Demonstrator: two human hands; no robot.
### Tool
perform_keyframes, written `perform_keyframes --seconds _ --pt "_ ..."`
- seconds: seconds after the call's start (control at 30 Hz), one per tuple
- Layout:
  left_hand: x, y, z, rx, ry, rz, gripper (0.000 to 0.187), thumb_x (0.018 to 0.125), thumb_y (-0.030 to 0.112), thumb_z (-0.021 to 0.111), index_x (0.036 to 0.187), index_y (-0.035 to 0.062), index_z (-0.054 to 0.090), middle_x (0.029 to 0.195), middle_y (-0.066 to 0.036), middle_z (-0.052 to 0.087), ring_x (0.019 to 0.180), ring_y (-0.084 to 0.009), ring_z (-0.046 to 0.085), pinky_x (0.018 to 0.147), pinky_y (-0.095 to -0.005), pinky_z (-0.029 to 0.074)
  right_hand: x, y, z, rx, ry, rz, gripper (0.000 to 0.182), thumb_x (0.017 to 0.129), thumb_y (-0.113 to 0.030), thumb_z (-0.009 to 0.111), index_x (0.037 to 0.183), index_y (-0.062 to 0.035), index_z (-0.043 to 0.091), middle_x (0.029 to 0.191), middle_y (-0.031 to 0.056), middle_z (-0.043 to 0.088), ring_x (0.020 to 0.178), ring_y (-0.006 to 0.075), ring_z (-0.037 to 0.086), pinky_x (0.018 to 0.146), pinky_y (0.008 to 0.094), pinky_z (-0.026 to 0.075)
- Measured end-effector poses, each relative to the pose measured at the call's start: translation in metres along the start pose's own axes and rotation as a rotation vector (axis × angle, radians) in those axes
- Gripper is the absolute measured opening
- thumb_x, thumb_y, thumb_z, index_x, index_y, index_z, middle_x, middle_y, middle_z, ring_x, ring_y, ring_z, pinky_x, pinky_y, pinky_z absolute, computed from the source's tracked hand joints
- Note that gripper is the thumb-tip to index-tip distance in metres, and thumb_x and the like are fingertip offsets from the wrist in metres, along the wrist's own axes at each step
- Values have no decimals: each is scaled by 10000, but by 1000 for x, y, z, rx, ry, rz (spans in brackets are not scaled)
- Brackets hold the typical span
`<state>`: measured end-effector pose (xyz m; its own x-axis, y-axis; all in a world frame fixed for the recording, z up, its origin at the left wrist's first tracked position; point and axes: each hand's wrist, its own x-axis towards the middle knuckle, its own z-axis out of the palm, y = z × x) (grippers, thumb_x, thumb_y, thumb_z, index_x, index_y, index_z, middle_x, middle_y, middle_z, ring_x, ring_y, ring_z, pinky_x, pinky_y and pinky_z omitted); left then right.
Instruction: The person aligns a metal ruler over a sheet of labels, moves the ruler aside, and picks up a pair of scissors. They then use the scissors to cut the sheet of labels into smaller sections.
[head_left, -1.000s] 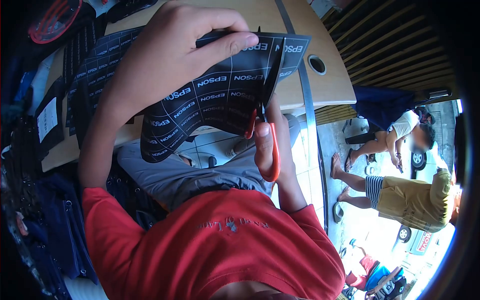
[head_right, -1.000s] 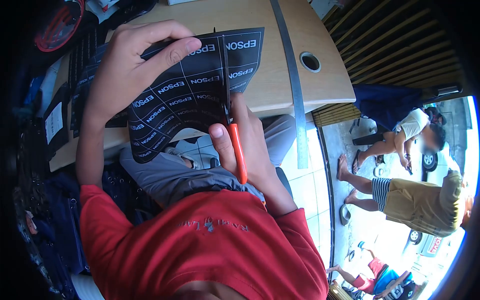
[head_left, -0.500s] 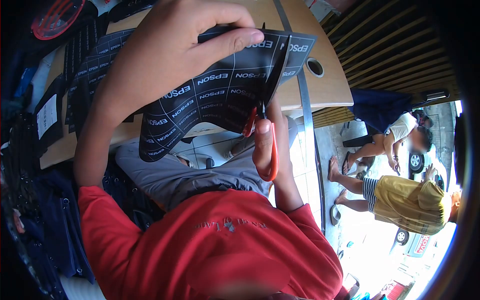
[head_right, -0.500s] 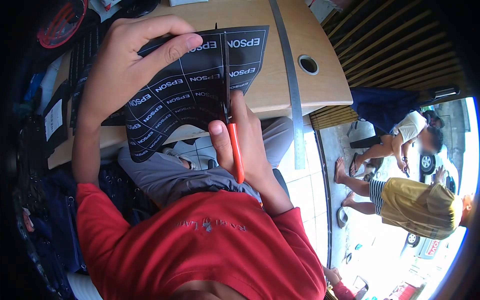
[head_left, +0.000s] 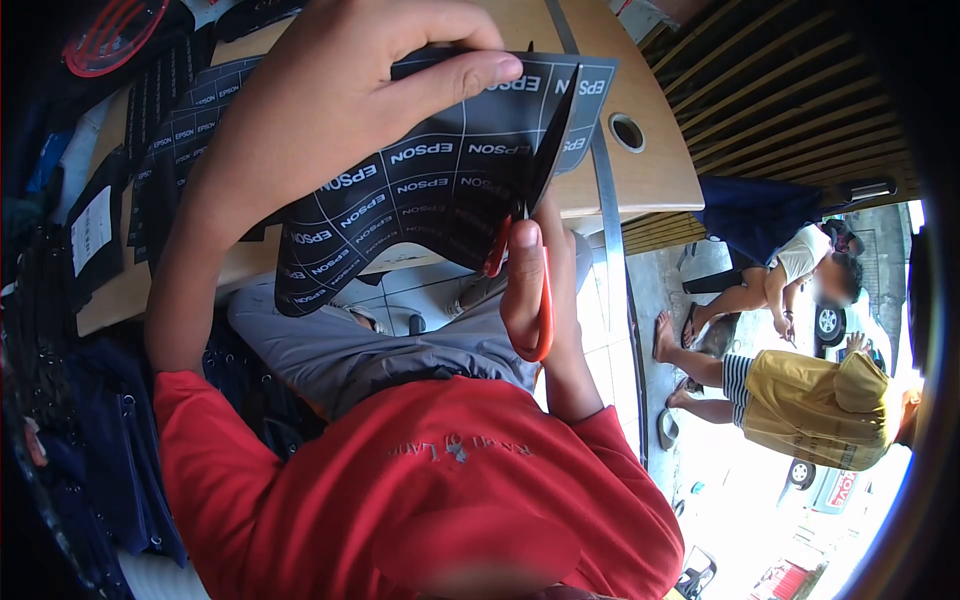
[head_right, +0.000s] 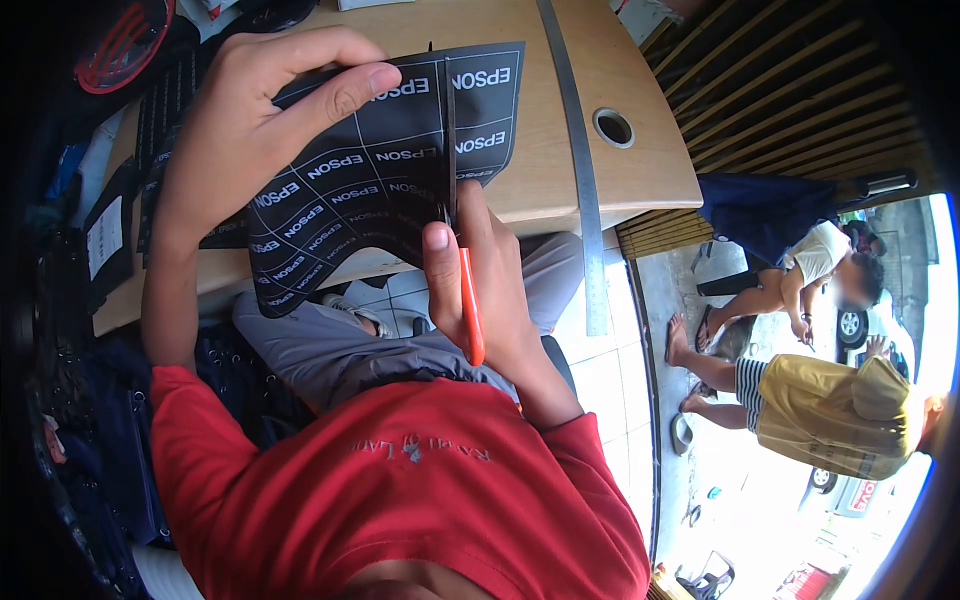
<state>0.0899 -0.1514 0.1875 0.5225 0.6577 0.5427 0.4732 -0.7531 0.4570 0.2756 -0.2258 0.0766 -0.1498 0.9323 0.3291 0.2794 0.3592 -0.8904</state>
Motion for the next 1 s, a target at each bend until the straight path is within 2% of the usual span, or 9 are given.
perform_keyframes --seconds 0.5,0.7,0.77,0.87,1.0 --pt "0 1 -6 58 11 58 147 862 99 693 929 -30 667 799 -64 669 714 -121 607 661 -249 463 -4 -9 -2 -58 16 -87 465 1005 -393 364 1095 52 467 592 175 502 554 378 551 534 414 414" --pt "1 4 -10 91 6 74 140 867 103 690 934 -19 675 808 -65 669 726 -124 609 675 -246 463 -4 -7 -1 -53 24 -97 430 1007 -366 369 1067 48 471 595 180 500 544 376 553 520 409 417" --pt "4 0 -12 29 14 111 138 852 132 719 869 -5 716 730 -123 700 603 -171 661 521 -269 477 -4 -7 -2 -55 24 -90 418 1007 -357 372 1055 46 472 596 180 499 540 374 552 516 406 417" --pt "3 2 -12 -66 12 32 135 848 121 721 859 -13 711 724 -124 695 597 -169 655 515 -270 472 -4 -8 -1 -54 33 -91 400 1006 -344 378 1034 43 475 594 179 497 527 366 549 507 401 416" --pt "4 2 -11 -89 35 70 132 842 112 725 854 -18 707 715 -126 690 585 -167 647 504 -270 464 -4 -8 -2 -33 31 -76 393 1003 -342 381 1011 39 476 586 177 490 509 356 544 500 400 416"
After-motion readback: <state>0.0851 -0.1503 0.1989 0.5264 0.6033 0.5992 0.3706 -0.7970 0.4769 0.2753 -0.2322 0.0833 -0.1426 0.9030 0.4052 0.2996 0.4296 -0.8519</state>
